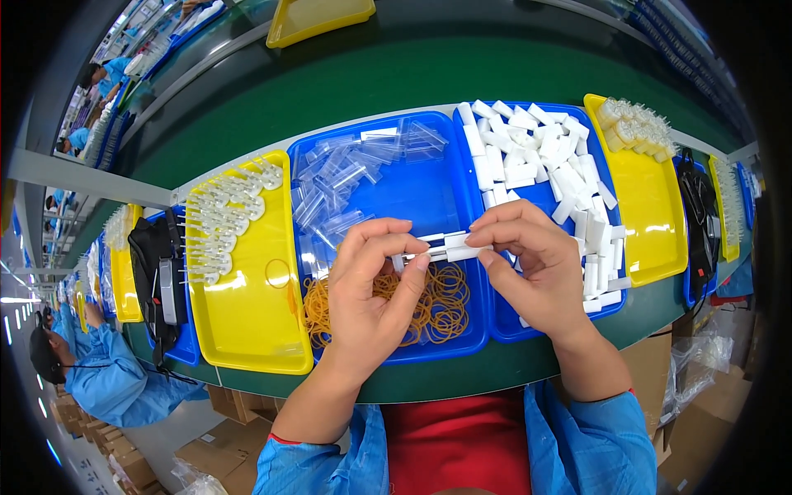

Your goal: The person assembles small components by fitting white cylindrical pieces onto pronged plastic bases and then sliding clear plastic sleeves over them by hand.

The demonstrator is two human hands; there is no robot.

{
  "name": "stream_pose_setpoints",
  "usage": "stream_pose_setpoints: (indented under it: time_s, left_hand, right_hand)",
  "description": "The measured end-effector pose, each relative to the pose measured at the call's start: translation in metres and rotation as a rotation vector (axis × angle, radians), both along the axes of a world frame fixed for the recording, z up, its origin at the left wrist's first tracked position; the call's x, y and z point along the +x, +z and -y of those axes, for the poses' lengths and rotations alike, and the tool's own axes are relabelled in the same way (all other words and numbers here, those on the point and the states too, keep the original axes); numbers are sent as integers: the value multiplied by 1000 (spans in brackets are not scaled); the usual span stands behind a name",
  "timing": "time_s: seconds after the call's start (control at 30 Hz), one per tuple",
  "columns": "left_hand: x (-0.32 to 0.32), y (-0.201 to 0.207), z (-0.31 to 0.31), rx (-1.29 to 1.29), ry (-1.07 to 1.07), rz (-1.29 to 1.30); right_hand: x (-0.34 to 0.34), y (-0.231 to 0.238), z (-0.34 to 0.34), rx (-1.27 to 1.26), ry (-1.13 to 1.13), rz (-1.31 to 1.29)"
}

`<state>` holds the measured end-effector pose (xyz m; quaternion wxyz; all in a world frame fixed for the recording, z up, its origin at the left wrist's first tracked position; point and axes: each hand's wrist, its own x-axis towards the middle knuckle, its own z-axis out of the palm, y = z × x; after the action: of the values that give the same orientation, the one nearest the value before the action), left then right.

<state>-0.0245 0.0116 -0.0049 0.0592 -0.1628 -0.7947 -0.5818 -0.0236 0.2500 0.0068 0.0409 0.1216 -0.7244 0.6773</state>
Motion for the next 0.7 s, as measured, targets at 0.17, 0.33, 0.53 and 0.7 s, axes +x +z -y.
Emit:
stream_pose_setpoints:
  time_s: [0.17,0.33,0.53,0.7]
  left_hand:
    - [0,4,-1,-13,-6,8]
    - [1,10,-6,31,54,20]
    - [0,9,-3,-27,9,18]
    - [2,3,-5,0,-57,45]
  right_hand:
    - [0,0,-3,2,18,-11]
    - [-1,-2,-1,-55,17,27]
    - [-1,-1,3,45,0,-27]
    - [-2,-3,5,105,5,-120]
